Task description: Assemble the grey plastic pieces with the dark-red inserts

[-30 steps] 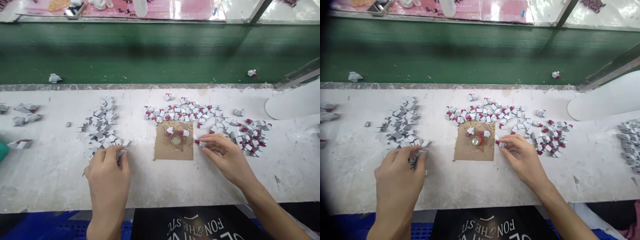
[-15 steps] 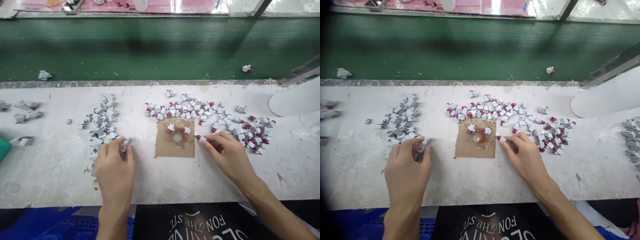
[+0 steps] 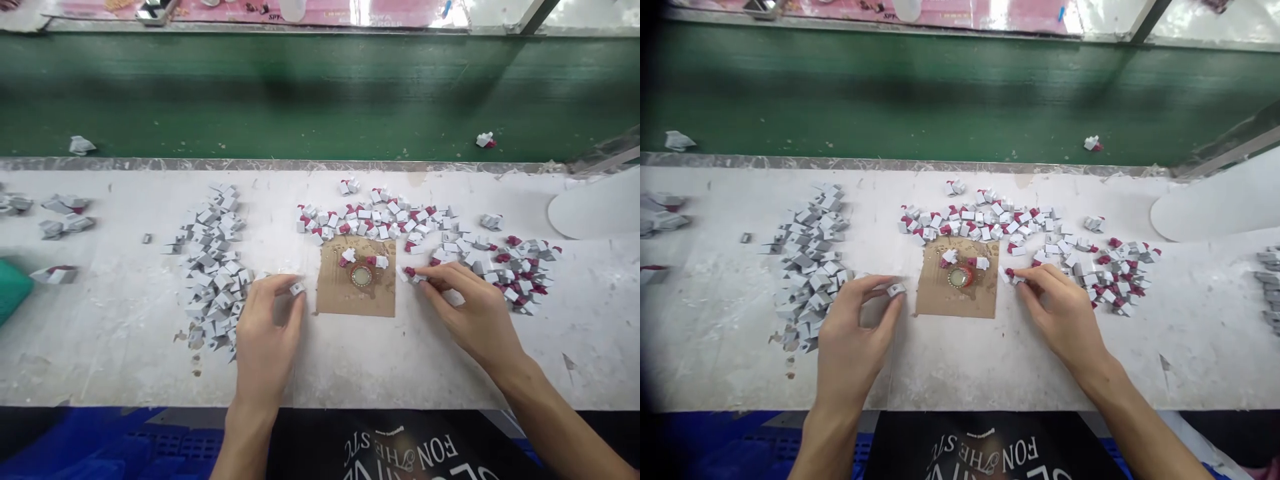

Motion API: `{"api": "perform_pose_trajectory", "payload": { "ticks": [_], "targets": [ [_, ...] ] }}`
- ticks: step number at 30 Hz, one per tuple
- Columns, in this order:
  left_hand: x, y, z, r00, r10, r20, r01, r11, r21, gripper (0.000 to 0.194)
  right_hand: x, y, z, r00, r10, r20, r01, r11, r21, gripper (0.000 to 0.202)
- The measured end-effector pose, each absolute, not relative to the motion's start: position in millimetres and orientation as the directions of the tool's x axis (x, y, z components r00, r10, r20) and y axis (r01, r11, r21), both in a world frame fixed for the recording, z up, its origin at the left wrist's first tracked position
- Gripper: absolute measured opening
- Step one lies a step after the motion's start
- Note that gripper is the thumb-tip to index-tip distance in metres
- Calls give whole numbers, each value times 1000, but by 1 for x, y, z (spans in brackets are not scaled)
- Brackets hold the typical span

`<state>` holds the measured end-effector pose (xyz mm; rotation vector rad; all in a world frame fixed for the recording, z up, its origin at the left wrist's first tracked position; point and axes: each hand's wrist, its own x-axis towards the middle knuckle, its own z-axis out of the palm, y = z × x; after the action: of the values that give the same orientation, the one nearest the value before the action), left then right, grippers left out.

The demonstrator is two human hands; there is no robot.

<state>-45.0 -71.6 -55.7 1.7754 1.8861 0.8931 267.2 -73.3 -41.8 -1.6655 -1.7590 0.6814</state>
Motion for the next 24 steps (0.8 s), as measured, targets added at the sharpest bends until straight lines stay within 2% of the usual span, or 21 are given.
{"api": "perform_pose_trajectory", "payload": {
  "ticks": [3,7,11,15,19,21,24],
  "targets": [
    [-45,-76,-57,-190,975,119,727,58,684,16,252,-71,-30,-10,996,87,596,76,-799,17],
    [-42,-76,-54,-140,983,119,672,6,741,13,228,-64,-19,-79,992,102,489,128,-863,23],
    [-32,-67,-45,-98,993,65,473,-11,881,15,218,-58,-21,-132,989,73,468,127,-874,26],
    [-21,-58,-36,-58,996,-73,209,84,974,12,216,-57,-26,-139,988,61,474,121,-872,27],
    [-15,-49,-29,-38,995,-95,180,100,979,14,214,-58,-23,-93,994,53,422,88,-902,26],
    [-13,-44,-25,-20,995,-102,140,104,985,15,215,-57,-21,-40,999,2,335,15,-942,21],
    [-4,-36,-18,63,987,-146,31,144,989,18,217,-51,-18,10,993,-118,76,-119,-990,14]
  ]
}}
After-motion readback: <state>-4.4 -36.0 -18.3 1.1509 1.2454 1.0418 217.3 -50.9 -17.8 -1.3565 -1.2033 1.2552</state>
